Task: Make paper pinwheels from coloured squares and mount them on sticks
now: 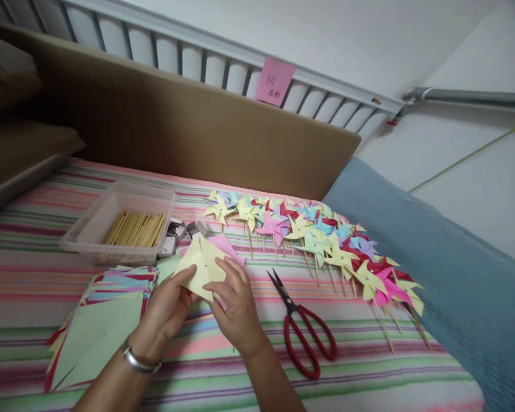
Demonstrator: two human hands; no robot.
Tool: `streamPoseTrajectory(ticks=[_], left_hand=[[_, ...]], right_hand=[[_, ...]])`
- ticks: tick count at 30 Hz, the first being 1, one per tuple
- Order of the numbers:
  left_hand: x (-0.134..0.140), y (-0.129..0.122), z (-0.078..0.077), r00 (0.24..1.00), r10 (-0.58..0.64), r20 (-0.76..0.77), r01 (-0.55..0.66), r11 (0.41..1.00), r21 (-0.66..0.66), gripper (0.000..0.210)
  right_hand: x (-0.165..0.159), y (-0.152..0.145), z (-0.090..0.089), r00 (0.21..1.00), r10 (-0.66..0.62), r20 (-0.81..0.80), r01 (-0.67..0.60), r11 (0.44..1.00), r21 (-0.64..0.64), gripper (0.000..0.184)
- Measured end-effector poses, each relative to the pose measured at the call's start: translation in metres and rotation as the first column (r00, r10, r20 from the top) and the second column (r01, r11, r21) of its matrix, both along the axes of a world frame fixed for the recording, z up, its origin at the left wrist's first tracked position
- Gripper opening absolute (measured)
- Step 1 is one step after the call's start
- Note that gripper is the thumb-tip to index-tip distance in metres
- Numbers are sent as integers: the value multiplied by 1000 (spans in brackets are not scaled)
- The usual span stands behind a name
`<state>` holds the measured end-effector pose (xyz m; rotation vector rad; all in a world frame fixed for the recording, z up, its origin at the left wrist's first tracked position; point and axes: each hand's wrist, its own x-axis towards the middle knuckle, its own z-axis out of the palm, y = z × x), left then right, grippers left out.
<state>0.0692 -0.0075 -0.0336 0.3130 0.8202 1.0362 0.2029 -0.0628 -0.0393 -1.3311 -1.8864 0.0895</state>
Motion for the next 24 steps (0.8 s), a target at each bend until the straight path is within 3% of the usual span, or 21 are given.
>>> streamPoseTrajectory(ticks=[5,12,18,24], left_hand=[[1,0,-1,1000,5,-9,-5,999,36,19],[4,-3,0,998,-1,-69,9,992,125,19],[10,-8,-2,983,-75,-167,102,982,157,25],[13,-12,-3,970,-94,-226,130,980,150,25]], right_hand=[[-5,-1,1,997,-36,-70,37,999,12,14],[-6,-1,6,978,-35,-206,12,994,-110,12],[-5,2,8,882,-227,-413,105,949,-296,9],[-2,5,-1,783,-335,-524,97,898,-430,6]])
